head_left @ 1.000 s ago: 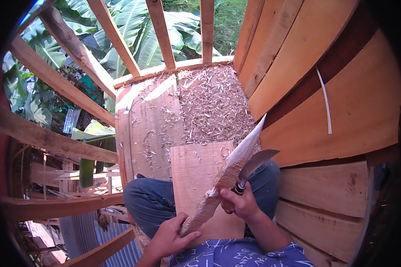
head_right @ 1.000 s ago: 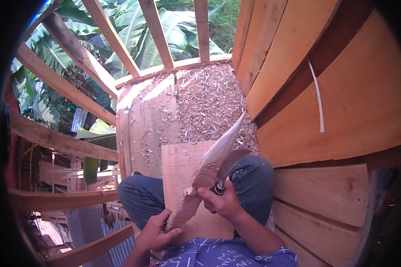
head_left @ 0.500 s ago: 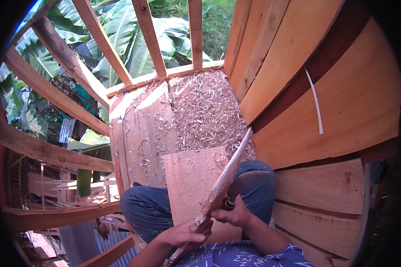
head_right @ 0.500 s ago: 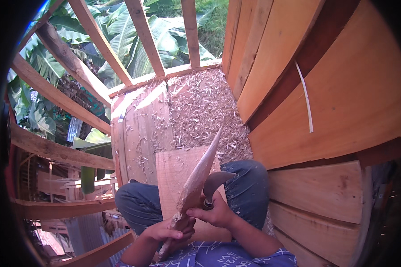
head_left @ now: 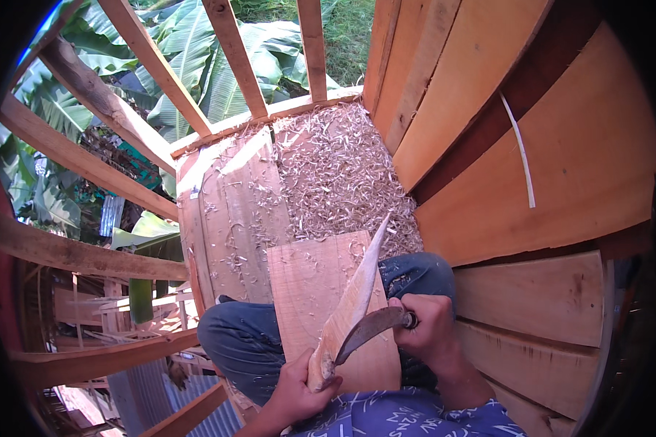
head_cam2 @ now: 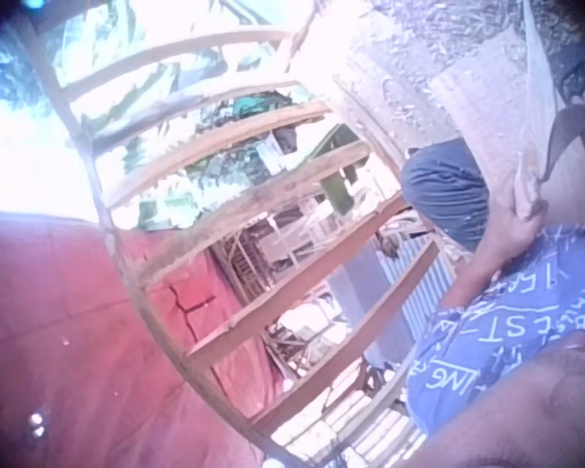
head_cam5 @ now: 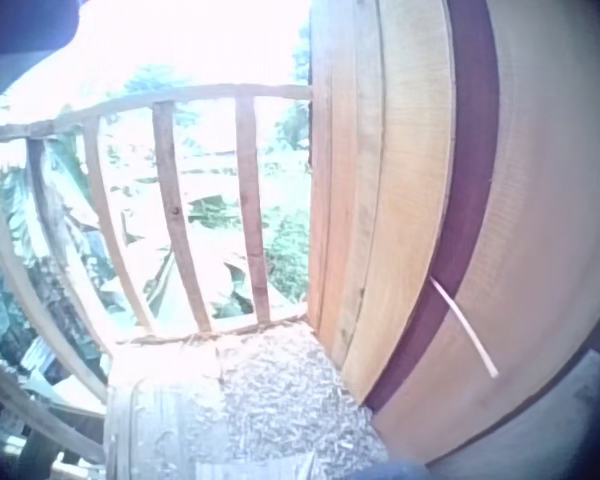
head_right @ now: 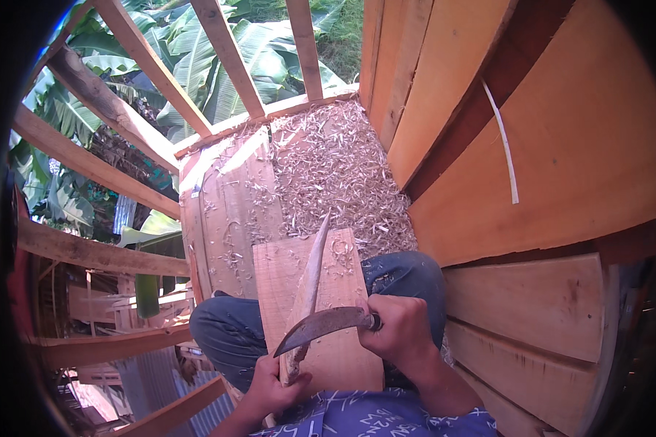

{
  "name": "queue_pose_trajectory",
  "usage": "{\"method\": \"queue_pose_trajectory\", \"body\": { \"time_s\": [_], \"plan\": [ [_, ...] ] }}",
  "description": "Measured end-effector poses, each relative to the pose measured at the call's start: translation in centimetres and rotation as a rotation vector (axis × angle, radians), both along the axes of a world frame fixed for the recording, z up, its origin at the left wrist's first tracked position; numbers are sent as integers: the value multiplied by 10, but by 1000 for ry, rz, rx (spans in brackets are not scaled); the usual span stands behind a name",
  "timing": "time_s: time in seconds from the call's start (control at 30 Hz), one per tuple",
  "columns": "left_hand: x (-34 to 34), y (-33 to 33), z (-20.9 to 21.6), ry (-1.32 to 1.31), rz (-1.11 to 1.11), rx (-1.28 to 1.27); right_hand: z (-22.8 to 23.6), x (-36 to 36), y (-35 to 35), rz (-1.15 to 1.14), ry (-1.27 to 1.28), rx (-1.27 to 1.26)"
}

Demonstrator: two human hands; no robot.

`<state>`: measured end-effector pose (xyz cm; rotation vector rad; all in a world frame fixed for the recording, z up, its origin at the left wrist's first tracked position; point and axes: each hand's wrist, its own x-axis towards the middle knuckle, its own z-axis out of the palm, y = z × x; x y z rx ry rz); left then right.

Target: The person sits cross-legged on a wooden platform and uses a curved knife to shave and shape a long, thin piece of wood. They hold the wood against their legs and repeatedly scrape the blade along its length to remove bark and smooth the surface, creating a pile of wood shavings.

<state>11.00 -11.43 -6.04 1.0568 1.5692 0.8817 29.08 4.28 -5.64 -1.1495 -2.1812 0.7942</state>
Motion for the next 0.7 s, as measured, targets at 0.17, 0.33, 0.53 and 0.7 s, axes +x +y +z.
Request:
{"method": "queue_pose_trajectory", "body": {
  "time_s": [0.17, 0.33, 0.53, 0.7],
  "plan": [
    [15, -15, -6, -17, -39, -11, 2, 14, 17, -172, -20, 34],
    [17, -22, -7, -10, 34, -15, 1, 22, 22, -165, -10, -44],
    [15, -26, -8, 24, 4, 2, 1, 14, -8, 76, -26, -71],
    [23, -35, -10, 29, 28, -41, -5, 17, 1, 10, -90, -1]
  ]
}}
